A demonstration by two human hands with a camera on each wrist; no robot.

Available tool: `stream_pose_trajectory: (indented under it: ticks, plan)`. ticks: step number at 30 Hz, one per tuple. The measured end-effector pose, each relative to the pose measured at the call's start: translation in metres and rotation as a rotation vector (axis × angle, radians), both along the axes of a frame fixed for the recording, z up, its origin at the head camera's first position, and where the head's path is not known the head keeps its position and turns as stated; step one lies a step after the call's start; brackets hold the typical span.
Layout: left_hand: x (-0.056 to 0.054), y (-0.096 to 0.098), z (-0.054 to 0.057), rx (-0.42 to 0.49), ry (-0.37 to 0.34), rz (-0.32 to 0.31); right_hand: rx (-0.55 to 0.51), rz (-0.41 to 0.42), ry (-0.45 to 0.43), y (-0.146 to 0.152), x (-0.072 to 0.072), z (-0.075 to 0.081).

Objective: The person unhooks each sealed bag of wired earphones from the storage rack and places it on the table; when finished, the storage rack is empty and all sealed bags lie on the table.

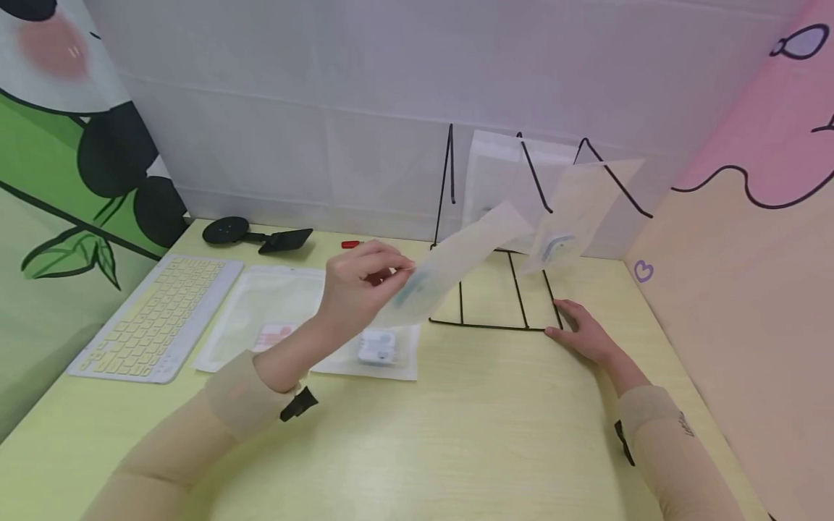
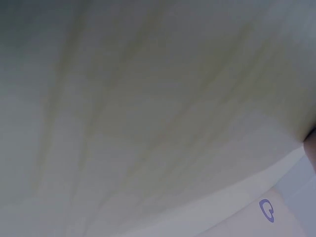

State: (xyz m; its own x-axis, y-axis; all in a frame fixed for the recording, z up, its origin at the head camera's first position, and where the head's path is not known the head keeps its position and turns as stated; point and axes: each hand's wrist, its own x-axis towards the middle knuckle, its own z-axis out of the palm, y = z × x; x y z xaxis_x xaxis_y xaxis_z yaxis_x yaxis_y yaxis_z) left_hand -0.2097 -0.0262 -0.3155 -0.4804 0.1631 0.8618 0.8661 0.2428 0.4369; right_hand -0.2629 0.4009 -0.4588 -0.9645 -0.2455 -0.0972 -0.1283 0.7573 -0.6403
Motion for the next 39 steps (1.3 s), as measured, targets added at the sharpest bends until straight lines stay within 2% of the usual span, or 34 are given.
stream_pose_trajectory:
  ticks: [6,9,15,21,26,32,35,39]
  plan:
    - [0.007,-0.014,-0.001,0.024,-0.066,-0.001,-0.011,0.004,0.0,-0.001,0.0,0.0]
    - [0.011,-0.024,-0.003,0.031,-0.108,0.02,-0.007,0.013,0.011,-0.001,-0.001,-0.002]
    - [0.018,-0.048,-0.01,0.04,-0.234,0.071,0.002,0.007,0.021,-0.001,-0.002,-0.006]
    - [0.026,-0.066,-0.015,0.001,-0.331,0.122,-0.012,0.004,0.023,0.003,-0.002,-0.006]
    - [0.032,-0.08,-0.02,-0.05,-0.361,0.154,-0.001,0.002,0.021,0.002,-0.001,-0.003]
    - [0.045,-0.101,-0.021,-0.118,-0.391,0.163,0.017,0.002,0.015,0.0,0.0,0.0]
    - [0.052,-0.111,-0.022,-0.164,-0.365,0.183,0.023,0.002,0.017,0.0,0.0,0.0]
    - [0.059,-0.126,-0.025,-0.212,-0.268,0.18,0.023,0.004,0.015,0.0,-0.001,0.0]
